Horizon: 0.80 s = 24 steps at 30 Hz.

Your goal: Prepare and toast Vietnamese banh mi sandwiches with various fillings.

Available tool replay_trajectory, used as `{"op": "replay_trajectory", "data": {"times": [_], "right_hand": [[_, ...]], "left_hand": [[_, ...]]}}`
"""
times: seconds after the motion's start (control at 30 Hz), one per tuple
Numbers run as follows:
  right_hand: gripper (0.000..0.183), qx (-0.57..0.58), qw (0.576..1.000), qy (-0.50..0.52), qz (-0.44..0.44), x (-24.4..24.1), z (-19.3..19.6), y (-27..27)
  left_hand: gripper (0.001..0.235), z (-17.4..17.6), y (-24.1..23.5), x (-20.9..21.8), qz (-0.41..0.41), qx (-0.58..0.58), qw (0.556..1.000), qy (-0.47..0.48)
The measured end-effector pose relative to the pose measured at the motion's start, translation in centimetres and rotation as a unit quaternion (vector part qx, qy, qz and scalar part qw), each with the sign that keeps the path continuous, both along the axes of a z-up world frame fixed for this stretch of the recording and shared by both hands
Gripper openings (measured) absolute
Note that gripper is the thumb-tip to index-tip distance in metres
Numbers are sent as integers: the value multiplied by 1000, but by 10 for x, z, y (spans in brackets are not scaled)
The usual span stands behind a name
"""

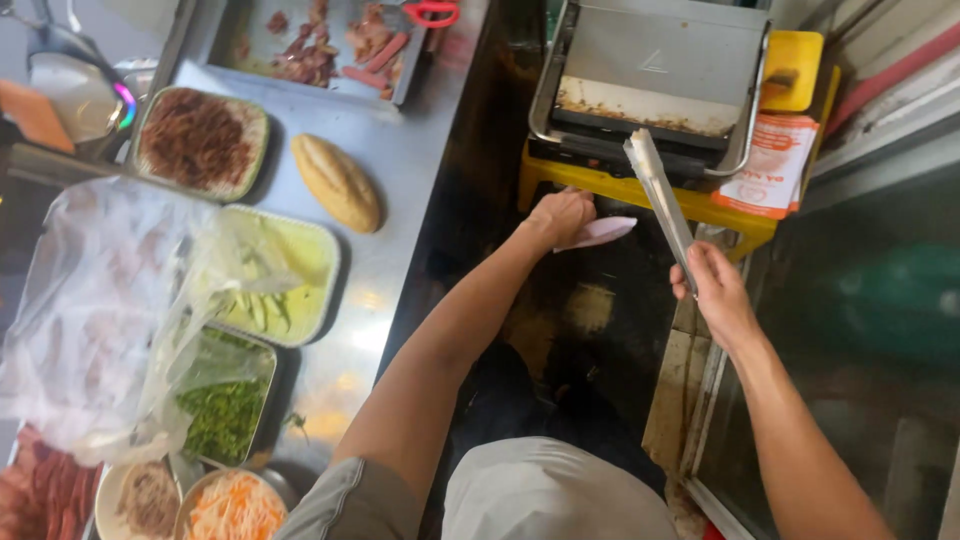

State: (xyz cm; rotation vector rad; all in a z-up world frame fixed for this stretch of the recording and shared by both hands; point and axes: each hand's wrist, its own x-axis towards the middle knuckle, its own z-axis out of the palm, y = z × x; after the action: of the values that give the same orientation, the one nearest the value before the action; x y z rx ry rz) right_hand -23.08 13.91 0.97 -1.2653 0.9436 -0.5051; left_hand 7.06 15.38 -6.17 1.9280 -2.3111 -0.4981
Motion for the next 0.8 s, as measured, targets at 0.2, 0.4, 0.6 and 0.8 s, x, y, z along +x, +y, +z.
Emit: {"op": "replay_trajectory", "data": {"times": [0.2, 0.4, 0.6, 0.8], "right_hand": [[33, 86, 993, 14, -82, -27, -42, 5], [33, 172, 976, 7, -136, -17, -75, 21], [32, 213, 955, 23, -205, 22, -110, 4], [31, 179, 954, 21, -239, 100, -151, -54]], "left_hand": [[28, -51, -99, 35, 10, 3, 995, -99], [32, -106, -142, 71, -27, 76, 989, -124], [31, -3, -164, 112, -208, 75, 969, -112], [25, 99, -259, 159, -180, -22, 967, -180]]}}
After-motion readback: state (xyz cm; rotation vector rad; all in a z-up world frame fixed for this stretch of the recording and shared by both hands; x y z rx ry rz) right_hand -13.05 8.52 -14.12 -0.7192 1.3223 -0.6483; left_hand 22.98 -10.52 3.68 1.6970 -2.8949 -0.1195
